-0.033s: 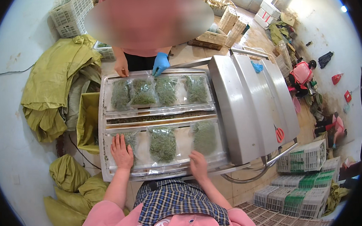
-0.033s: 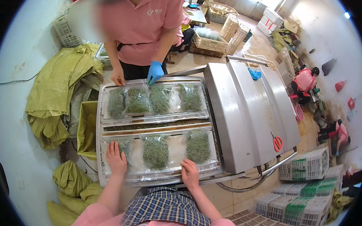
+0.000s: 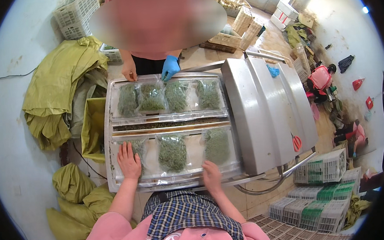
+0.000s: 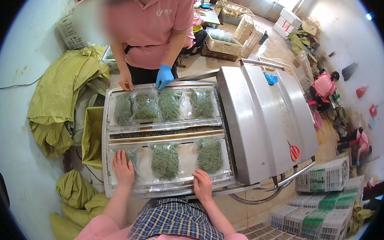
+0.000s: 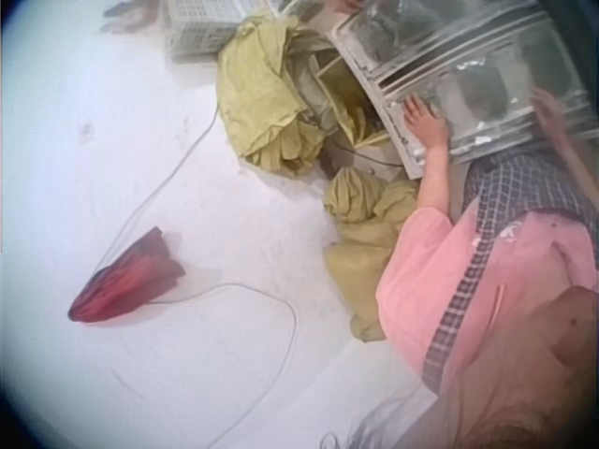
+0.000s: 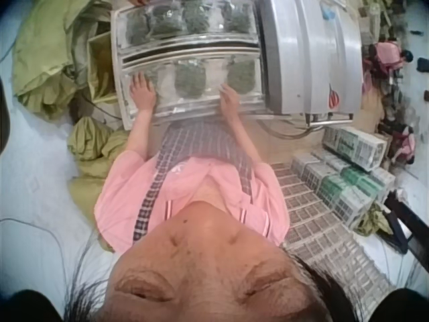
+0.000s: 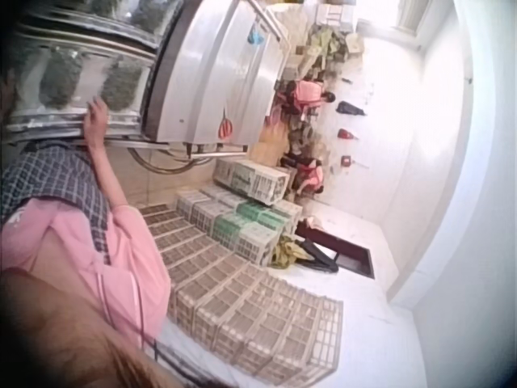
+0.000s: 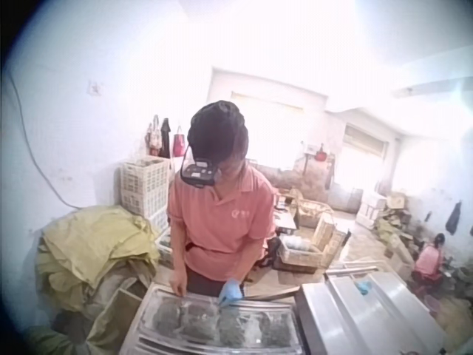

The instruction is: The person places plastic bags containing green vegetables onto a vacuum sealer, closes the lid to seal them, and then removes the sealed bags to place them into a white basket. The process is repeated for multiple bags.

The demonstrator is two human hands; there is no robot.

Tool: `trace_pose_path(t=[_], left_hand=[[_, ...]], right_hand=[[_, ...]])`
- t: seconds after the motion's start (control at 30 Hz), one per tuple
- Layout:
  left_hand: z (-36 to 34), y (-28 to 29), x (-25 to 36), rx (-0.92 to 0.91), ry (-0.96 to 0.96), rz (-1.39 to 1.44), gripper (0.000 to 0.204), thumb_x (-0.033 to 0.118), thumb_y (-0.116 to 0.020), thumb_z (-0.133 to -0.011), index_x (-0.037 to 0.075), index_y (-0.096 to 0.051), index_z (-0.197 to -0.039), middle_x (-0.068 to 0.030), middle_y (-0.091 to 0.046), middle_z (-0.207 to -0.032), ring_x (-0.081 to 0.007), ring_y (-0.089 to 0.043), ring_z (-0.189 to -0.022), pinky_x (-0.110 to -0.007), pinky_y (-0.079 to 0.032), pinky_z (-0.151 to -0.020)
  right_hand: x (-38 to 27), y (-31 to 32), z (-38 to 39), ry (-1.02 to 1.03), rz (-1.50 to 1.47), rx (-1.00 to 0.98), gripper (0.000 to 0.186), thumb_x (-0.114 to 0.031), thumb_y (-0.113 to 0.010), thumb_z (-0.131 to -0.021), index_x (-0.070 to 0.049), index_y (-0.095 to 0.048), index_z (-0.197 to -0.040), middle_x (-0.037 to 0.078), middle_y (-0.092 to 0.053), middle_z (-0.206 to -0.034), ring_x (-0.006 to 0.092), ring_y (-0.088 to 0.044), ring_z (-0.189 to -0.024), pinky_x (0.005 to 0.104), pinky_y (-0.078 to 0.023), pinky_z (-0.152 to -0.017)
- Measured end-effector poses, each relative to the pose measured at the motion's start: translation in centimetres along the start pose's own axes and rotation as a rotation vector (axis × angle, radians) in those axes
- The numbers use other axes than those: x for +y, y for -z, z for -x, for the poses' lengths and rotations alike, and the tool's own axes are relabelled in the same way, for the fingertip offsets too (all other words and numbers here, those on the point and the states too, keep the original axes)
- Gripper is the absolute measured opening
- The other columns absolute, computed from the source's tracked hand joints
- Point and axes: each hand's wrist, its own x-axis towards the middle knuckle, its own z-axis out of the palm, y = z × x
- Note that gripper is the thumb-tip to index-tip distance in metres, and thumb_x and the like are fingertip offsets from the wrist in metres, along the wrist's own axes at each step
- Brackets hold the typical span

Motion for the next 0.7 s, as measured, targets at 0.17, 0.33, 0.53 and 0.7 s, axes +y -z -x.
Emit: trace_pose_path(t=[0.17, 0.33, 0.53, 0.7], left_hand=[[0.1, -0.4, -0.1, 0.002, -0.011, 0.013, 0.056, 0.021, -0.052, -0.087, 0.006, -0.04, -0.14, -0.0145, -0.038, -0.145, -0.0369, -0.032, -0.135, -0.052, -0.024, -0.109], [0.1, -0.4, 0.0, -0.039, 0.01, -0.132, 0.056, 0.023, -0.051, -0.089, 0.009, -0.038, -0.142, -0.015, -0.033, -0.148, -0.0392, -0.025, -0.138, -0.054, -0.021, -0.111], [1.8, 0.3, 4.9, 0.105, 0.198, -0.114, 0.054, 0.024, -0.047, -0.093, 0.011, -0.035, -0.144, -0.0196, -0.026, -0.151, -0.0411, -0.017, -0.141, -0.054, -0.016, -0.113], [8.2, -2.1, 12.3, 0.179, 0.247, 0.121, 0.048, 0.019, -0.044, -0.095, 0.006, -0.039, -0.141, -0.0208, -0.029, -0.148, -0.041, -0.021, -0.139, -0.052, -0.017, -0.112]], right_hand=[[-0.1, 3.8, 0.0, 0.005, -0.024, 0.103, 0.014, 0.0, -0.063, -0.082, -0.002, -0.067, -0.095, 0.014, -0.067, -0.108, 0.0312, -0.062, -0.107, 0.039, -0.047, -0.095], [1.4, 13.8, -2.9, 0.147, 0.061, 0.271, 0.02, 0.004, -0.059, -0.083, -0.003, -0.064, -0.101, 0.014, -0.064, -0.111, 0.0306, -0.061, -0.106, 0.0404, -0.047, -0.094], [14.1, 33.9, -5.6, -0.036, 0.406, 0.551, 0.017, -0.009, -0.059, -0.086, -0.001, -0.064, -0.1, 0.015, -0.064, -0.1, 0.0325, -0.061, -0.094, 0.0405, -0.046, -0.086], [26.3, 45.0, -5.2, -0.15, 0.701, 0.234, 0.024, -0.022, -0.057, -0.089, -0.002, -0.068, -0.08, 0.017, -0.065, -0.08, 0.0354, -0.061, -0.085, 0.0446, -0.045, -0.079]])
